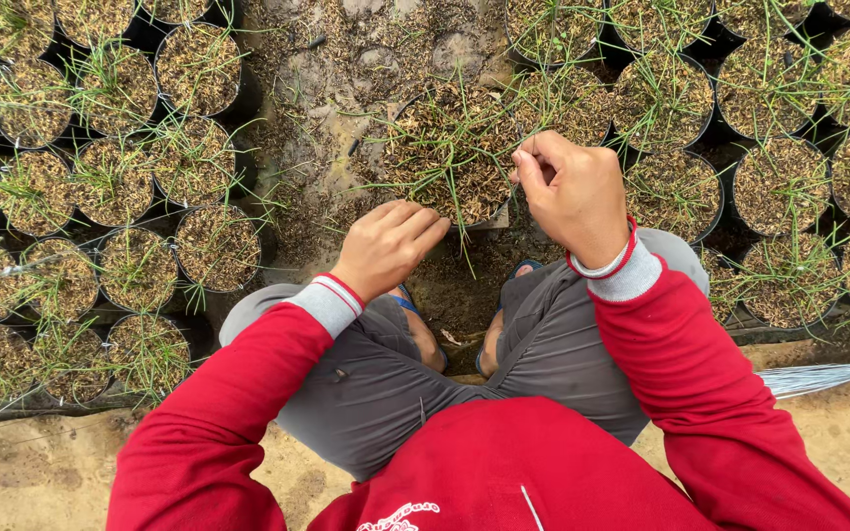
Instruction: The person ties thin white strings around the base of small grass-like plants in black pots. They repeatedly pick up a pot, wrap the string around the plant, and secure it before moving to the next pot.
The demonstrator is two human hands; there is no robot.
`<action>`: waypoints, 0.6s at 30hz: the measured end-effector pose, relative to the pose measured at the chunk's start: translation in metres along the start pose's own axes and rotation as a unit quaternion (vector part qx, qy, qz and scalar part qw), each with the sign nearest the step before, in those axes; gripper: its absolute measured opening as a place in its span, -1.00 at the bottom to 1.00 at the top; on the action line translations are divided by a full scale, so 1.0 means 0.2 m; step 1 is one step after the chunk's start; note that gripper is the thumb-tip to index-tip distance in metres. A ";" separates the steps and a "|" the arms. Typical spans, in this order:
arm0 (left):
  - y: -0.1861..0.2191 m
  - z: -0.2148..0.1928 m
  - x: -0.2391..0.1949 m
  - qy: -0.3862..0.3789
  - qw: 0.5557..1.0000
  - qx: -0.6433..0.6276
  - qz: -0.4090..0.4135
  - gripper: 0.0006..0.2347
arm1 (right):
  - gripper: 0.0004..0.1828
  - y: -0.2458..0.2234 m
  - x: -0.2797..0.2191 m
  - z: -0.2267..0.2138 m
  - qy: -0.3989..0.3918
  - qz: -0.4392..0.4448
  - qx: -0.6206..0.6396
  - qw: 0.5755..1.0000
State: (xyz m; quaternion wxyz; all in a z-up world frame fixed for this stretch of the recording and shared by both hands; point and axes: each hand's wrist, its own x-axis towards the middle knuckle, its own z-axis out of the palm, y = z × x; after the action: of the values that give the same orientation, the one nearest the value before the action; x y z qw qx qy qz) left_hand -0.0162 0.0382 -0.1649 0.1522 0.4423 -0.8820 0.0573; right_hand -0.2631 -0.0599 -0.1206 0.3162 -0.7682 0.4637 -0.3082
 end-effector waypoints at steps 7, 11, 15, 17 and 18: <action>0.01 -0.07 0.10 0.025 0.990 -0.083 -0.114 -0.77 | -0.92 0.02 0.00 0.02 0.010 -0.035 0.012 0.999; -0.05 -0.10 0.19 0.037 0.978 -0.117 -0.167 -0.89 | -0.91 0.04 0.01 0.04 0.000 -0.035 0.016 0.999; -0.18 -0.13 0.29 0.057 0.975 -0.131 -0.168 -0.92 | -0.80 0.02 0.04 0.06 0.000 -0.028 0.025 0.999; -0.24 -0.13 0.32 0.066 0.972 -0.149 -0.166 -0.93 | -0.70 0.01 0.05 0.07 -0.021 0.019 0.011 1.000; -0.25 -0.13 0.32 0.074 0.970 -0.160 -0.167 -0.92 | -0.68 0.01 0.06 0.07 -0.022 0.016 0.018 0.999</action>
State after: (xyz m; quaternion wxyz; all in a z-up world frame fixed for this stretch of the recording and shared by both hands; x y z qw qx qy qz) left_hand -0.0061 -0.0356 -0.1214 0.2933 0.5480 -0.7795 -0.0779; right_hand -0.2483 -0.0686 -0.1291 0.3445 -0.7615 0.4634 -0.2946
